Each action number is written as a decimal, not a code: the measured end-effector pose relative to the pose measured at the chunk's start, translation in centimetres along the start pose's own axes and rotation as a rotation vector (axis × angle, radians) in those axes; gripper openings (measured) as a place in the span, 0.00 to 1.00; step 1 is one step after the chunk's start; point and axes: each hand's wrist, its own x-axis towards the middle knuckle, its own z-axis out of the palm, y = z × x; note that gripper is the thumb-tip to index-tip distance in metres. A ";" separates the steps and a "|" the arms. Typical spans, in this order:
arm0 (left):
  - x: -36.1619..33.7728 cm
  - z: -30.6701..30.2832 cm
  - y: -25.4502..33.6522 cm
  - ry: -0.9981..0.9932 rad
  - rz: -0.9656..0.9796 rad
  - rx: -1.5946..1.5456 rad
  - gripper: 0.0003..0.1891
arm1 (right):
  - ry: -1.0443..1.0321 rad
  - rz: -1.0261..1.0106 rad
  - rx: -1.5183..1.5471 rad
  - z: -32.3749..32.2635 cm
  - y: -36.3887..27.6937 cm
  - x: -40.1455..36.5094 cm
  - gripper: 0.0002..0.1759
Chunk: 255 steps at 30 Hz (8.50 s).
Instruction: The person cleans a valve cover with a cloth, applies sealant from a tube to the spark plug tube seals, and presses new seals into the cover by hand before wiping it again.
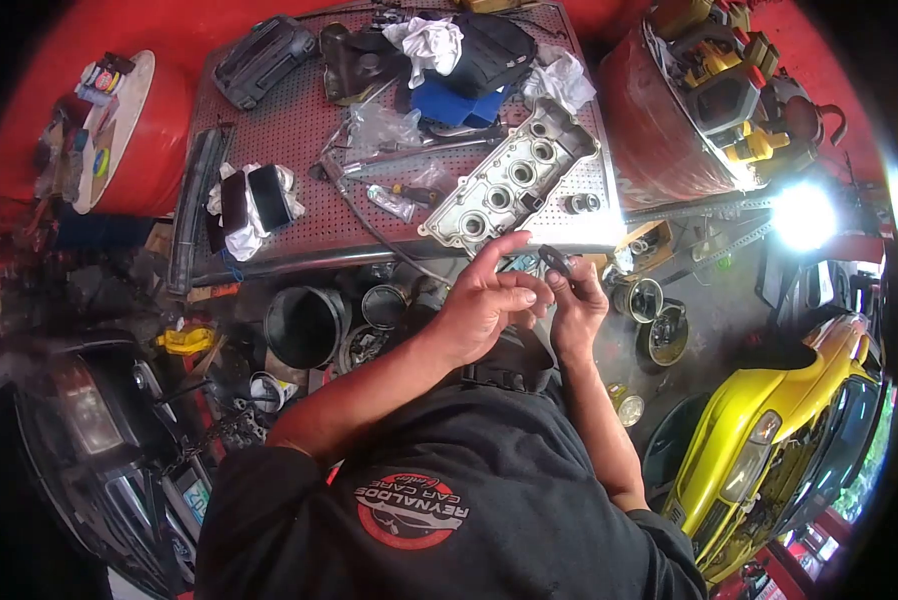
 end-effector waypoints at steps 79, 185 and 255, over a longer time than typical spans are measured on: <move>8.6 6.7 -3.4 0.313 0.756 1.667 0.32 | -0.559 -0.415 -0.954 -6.9 -8.6 10.2 0.13; 7.3 4.2 -9.3 0.561 0.049 0.331 0.35 | -0.361 -0.106 -0.658 -10.3 -1.2 8.8 0.11; 31.9 -16.4 -1.4 0.601 -0.030 1.977 0.52 | -0.143 0.318 -1.187 0.1 18.3 27.6 0.12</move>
